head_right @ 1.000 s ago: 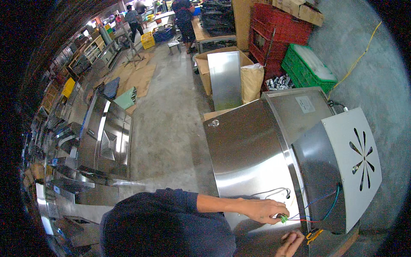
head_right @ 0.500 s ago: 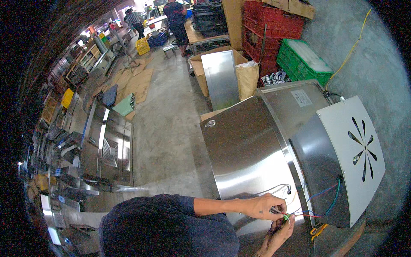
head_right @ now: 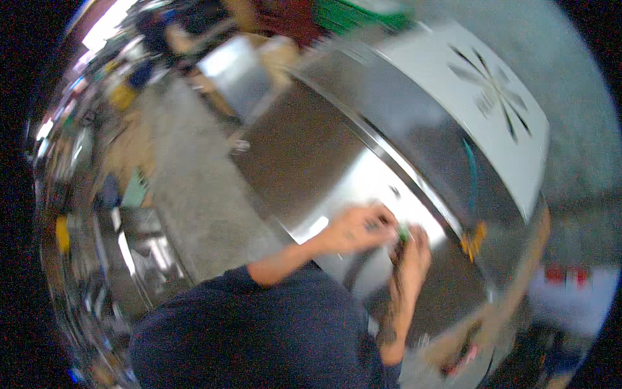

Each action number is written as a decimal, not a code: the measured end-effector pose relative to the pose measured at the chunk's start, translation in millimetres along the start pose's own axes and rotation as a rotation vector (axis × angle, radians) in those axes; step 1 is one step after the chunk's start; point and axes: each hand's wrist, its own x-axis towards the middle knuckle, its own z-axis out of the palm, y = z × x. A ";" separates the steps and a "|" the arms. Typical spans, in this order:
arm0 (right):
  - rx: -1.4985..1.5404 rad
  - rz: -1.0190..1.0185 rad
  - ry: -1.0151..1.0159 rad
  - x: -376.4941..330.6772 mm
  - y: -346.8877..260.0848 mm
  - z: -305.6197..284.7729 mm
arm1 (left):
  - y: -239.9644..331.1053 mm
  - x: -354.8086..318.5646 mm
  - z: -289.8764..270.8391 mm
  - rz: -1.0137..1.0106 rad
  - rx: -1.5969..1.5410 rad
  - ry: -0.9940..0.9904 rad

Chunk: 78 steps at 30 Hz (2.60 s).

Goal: The person connects wires to a green terminal block on a stainless steel appliance. They insert individual wires into the block and tighten the screws with a screwdriver to secure the connections.

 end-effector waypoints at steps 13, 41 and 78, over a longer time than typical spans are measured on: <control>-0.365 -0.481 0.142 -4.3 1.0 6.3 | 13.4 8.0 -7.8 -0.326 -0.367 0.029; -0.372 -0.576 -0.066 -7.8 -13.6 4.1 | 13.3 9.8 -6.1 -0.229 -0.449 -0.041; -0.870 -0.727 -0.025 -8.8 -44.3 -12.0 | 9.6 15.5 15.2 -0.076 -0.278 0.036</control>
